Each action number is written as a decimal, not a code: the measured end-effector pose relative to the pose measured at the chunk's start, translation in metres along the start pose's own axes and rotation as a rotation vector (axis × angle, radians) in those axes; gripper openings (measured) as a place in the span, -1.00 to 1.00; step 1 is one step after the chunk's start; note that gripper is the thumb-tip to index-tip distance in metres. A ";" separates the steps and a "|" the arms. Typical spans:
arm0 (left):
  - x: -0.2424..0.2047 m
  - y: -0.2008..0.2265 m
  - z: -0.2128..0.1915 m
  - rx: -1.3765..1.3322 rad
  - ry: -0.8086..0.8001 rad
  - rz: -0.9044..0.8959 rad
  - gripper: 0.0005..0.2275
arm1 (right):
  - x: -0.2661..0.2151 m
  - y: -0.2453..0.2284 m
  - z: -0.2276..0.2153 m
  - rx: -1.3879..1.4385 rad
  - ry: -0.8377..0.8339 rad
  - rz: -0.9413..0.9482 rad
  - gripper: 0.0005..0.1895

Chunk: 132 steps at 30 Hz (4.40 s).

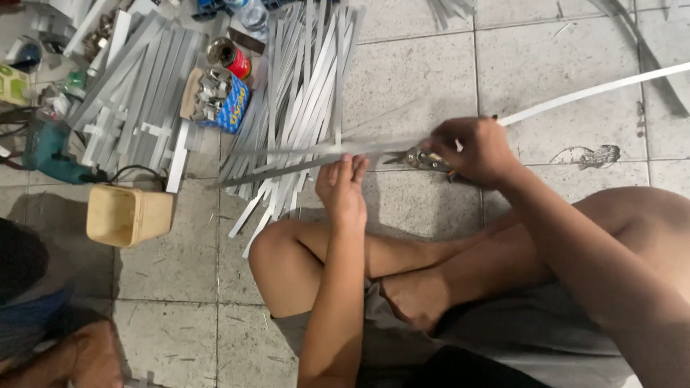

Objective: The person sits on the floor and repeatedly cuts long white metal strips into shorter segments using tin snips. The person holds each strip with one hand and cuts it with the other, placing the cut pieces on the floor.

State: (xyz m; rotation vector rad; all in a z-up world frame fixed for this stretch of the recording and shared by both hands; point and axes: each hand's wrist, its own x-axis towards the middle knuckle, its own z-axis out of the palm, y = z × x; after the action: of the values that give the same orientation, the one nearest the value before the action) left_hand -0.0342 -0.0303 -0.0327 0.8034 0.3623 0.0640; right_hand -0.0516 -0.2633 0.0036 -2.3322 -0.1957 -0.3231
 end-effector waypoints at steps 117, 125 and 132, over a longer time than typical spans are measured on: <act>0.021 0.096 -0.018 0.240 0.461 0.211 -0.24 | -0.004 0.087 -0.012 -0.212 -0.076 -0.103 -0.83; 0.025 0.089 -0.025 0.228 0.473 0.261 -0.26 | -0.003 0.072 -0.013 -0.127 -0.087 -0.071 -0.86; 0.023 0.088 -0.022 0.237 0.457 0.291 -0.24 | -0.002 0.076 -0.012 -0.112 -0.065 -0.108 -0.86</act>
State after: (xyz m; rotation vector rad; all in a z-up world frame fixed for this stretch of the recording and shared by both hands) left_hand -0.0134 0.0506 0.0095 1.0729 0.6907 0.4903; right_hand -0.0380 -0.3252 -0.0401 -2.4497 -0.3446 -0.3184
